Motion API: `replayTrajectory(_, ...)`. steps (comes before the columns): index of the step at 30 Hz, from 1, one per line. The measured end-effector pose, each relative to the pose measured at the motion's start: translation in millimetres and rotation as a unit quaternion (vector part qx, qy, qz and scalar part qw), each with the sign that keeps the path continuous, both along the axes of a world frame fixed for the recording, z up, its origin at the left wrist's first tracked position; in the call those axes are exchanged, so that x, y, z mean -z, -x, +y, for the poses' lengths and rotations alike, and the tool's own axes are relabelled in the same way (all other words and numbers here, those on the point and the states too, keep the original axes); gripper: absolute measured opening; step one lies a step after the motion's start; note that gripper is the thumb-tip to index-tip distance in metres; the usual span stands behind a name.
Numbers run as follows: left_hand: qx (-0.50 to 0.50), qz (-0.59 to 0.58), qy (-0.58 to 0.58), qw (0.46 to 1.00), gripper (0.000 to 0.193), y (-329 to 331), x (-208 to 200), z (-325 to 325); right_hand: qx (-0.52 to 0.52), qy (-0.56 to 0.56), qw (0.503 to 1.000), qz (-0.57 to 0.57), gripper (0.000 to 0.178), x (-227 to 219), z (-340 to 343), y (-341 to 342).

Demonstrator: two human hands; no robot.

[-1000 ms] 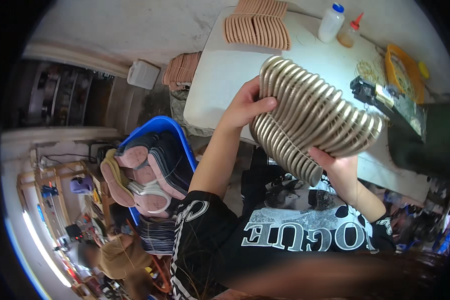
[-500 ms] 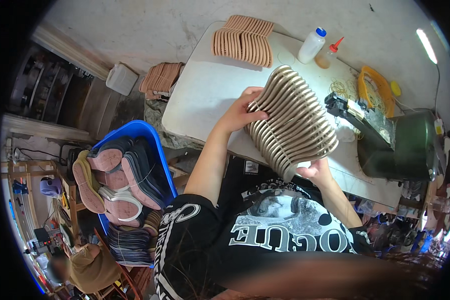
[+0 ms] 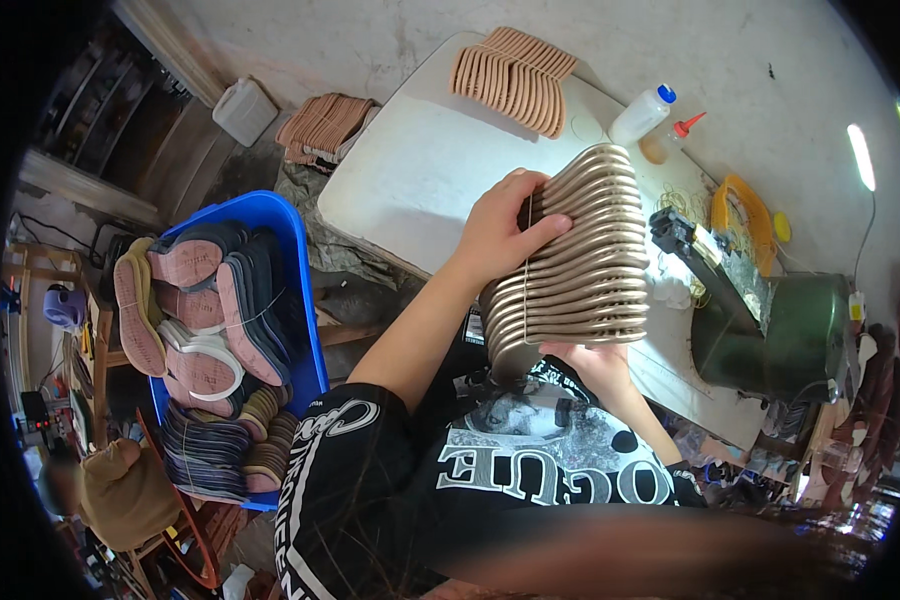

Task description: The recorder is inspecting and organizing stacks of shoe soles and insoles at a workstation.

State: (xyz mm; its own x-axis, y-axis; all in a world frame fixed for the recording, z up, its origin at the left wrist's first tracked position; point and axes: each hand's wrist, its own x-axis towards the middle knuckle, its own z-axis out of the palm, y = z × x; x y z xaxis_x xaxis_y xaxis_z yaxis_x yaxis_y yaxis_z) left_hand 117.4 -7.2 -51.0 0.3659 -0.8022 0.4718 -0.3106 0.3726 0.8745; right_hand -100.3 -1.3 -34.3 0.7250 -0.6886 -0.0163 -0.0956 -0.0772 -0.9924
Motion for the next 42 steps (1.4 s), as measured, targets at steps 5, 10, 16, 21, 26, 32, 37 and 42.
replayTrajectory(5,-0.010,-0.017,-0.126,0.992,0.051,1.1,-44.2,5.8,0.056,-0.088,0.989,-0.105,0.059,-3.1,-0.8,5.7)
replayTrajectory(10,0.023,-0.002,-0.178,0.984,0.052,13.9,-74.9,10.6,0.097,-0.033,0.976,-0.193,0.068,-22.8,12.8,9.5)
replayTrajectory(16,0.032,0.013,-0.164,0.986,0.052,24.9,-77.6,22.1,0.032,0.100,0.988,-0.115,0.082,-23.7,19.4,26.2)
replayTrajectory(21,0.004,-0.038,-0.174,0.984,0.053,30.1,-81.7,27.4,0.068,0.013,0.978,-0.196,0.076,-28.4,30.6,19.8)
replayTrajectory(26,-0.001,-0.066,-0.218,0.974,0.057,30.6,-90.2,30.0,0.080,-0.091,0.969,-0.216,0.073,-27.9,31.2,19.2)
replayTrajectory(32,-0.036,-0.087,-0.220,0.971,0.062,26.9,-81.6,29.5,0.081,-0.104,0.966,-0.221,0.072,-19.3,21.9,12.1)
replayTrajectory(37,-0.069,-0.021,-0.091,0.993,0.062,17.4,-53.5,19.6,0.058,0.037,0.955,-0.289,0.072,8.9,-16.6,3.5)
replayTrajectory(42,-0.007,-0.146,-0.219,0.965,0.077,-12.8,-13.5,10.5,0.110,0.144,0.966,-0.186,0.082,52.9,-67.4,2.1)
